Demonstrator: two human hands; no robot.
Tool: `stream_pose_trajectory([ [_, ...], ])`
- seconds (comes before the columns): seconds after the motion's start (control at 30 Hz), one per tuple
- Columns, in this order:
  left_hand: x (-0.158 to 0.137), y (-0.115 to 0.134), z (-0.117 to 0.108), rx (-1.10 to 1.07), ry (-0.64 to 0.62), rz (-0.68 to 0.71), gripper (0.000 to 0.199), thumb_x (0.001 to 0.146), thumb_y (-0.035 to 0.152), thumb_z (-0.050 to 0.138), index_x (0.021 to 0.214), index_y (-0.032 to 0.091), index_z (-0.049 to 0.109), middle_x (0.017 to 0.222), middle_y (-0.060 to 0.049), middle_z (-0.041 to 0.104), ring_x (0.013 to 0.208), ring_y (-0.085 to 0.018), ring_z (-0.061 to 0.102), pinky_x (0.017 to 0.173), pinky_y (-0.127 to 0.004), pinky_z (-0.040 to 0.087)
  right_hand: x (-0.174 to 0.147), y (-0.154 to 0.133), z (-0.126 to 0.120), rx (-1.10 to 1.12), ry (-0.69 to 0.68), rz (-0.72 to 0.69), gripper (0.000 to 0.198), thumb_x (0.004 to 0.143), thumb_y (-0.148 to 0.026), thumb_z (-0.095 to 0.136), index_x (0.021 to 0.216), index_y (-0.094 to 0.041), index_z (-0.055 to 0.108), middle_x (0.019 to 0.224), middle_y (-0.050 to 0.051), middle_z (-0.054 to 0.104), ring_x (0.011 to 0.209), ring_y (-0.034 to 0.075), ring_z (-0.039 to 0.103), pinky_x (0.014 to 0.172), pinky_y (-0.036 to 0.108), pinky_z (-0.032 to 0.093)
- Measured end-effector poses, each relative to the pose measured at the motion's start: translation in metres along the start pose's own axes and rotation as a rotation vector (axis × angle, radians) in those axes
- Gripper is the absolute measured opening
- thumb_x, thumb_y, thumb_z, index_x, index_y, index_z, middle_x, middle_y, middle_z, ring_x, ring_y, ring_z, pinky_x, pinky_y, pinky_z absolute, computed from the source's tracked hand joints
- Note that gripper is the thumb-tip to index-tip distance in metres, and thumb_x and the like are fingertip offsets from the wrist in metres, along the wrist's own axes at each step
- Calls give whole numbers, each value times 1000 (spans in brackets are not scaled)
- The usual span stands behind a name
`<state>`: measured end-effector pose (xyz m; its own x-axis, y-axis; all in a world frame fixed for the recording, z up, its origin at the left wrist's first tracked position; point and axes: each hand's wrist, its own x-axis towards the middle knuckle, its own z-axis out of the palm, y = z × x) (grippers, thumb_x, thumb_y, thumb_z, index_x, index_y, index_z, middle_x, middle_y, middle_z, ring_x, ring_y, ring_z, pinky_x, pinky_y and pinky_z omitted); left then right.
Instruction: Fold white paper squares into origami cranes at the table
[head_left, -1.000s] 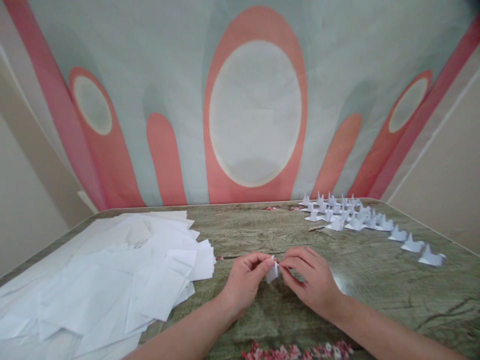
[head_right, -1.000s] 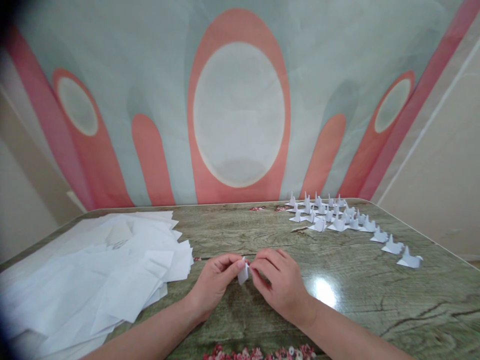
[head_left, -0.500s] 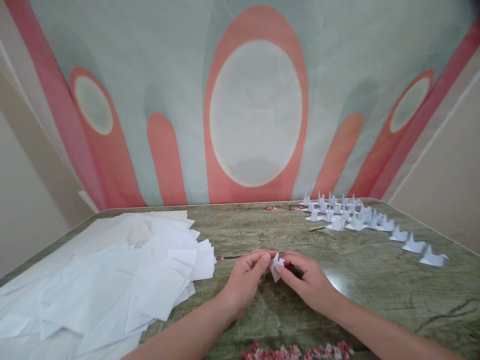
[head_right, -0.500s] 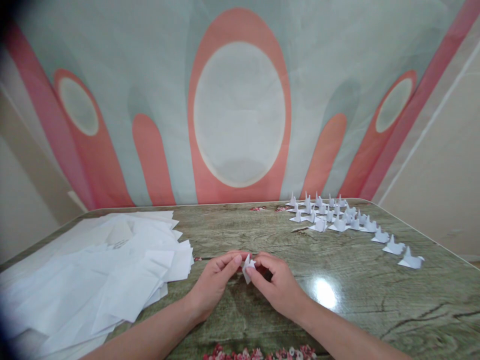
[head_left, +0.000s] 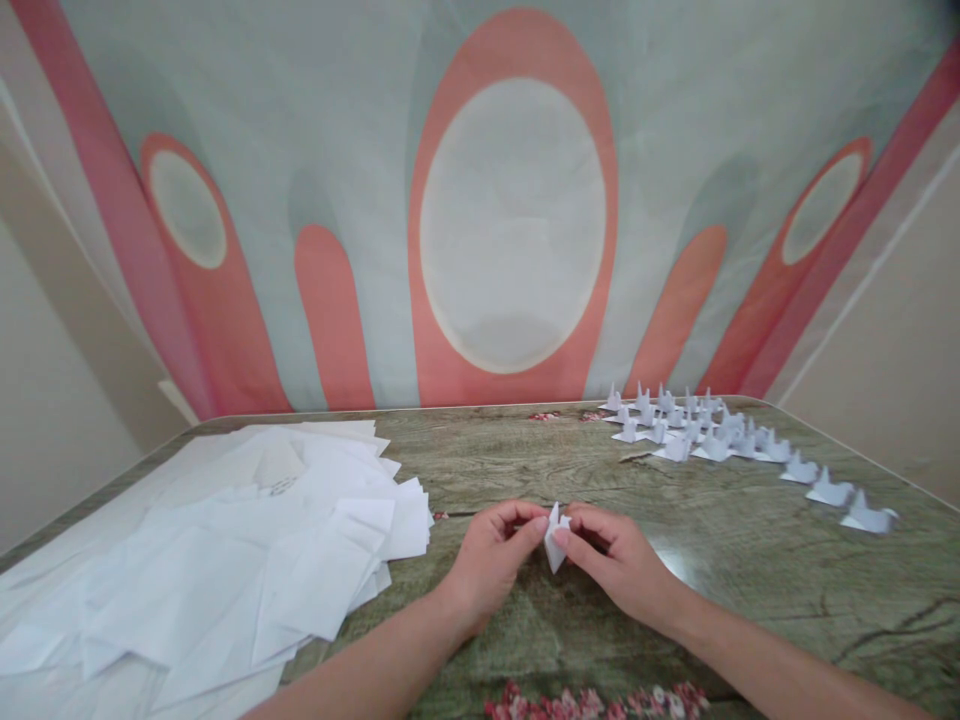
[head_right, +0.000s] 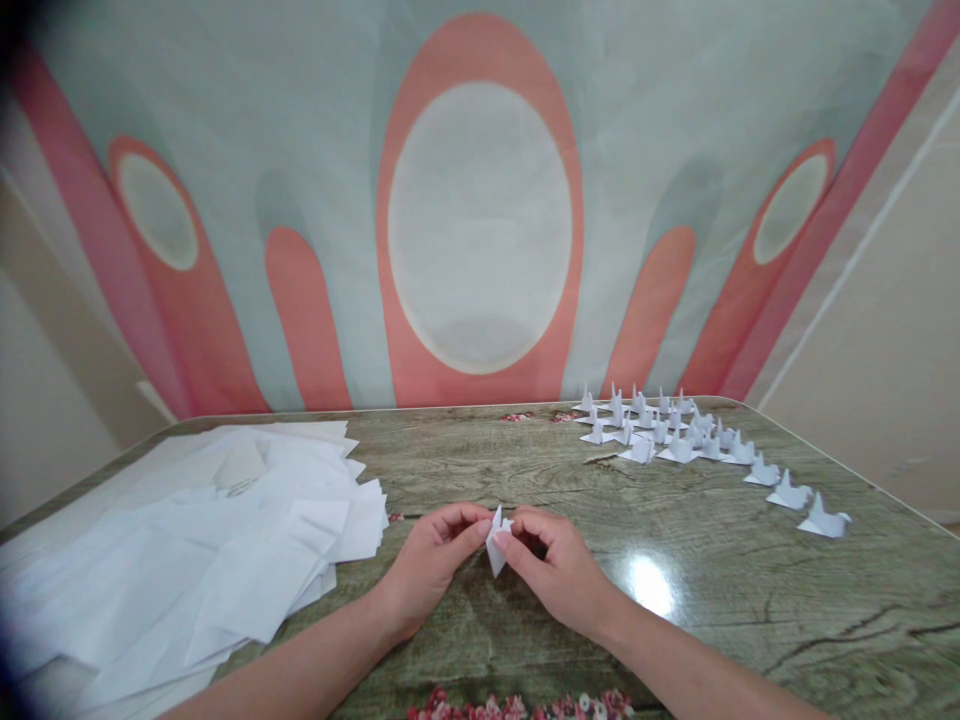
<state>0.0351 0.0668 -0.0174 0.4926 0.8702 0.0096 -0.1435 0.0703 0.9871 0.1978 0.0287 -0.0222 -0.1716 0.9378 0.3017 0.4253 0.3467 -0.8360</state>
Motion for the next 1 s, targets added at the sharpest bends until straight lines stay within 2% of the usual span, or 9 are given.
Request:
stream_pose_trajectory([
  [0.3,1,-9,1,58,16,10,26,70,32,68,87,14,63,80,-3,63,74,-14,55,73,-26,43,1,8,0,-81,53,36,30,85,-37,48,63,-17,53,61,-2,48,58,12,46,55,23,37],
  [0.5,2,-9,3,12,119,12,30,66,28,71,89,14,57,69,0,56,66,-12,52,66,-24,42,1,8,-1,-55,57,39,29,85,-37,49,64,-17,55,60,-2,50,57,11,46,53,22,38],
  [0.63,0,-4,4,-42,154,8,30,66,25,70,89,14,54,68,1,55,65,-11,52,63,-23,42,1,7,-4,-59,44,37,27,86,-35,48,71,-17,59,65,-1,55,61,12,49,58,24,41],
  [0.87,2,-7,4,-42,151,11,31,65,25,70,89,14,53,69,1,55,66,-11,53,64,-24,44,2,4,-6,-84,43,-2,25,87,-33,46,72,-17,58,67,0,56,64,13,51,62,25,42],
  [1.0,1,-9,4,-5,137,77,28,67,20,68,89,16,50,77,-1,57,72,-13,56,68,-25,45,3,4,-6,-107,88,8,26,86,-34,47,70,-17,58,64,-1,55,62,13,51,59,24,41],
])
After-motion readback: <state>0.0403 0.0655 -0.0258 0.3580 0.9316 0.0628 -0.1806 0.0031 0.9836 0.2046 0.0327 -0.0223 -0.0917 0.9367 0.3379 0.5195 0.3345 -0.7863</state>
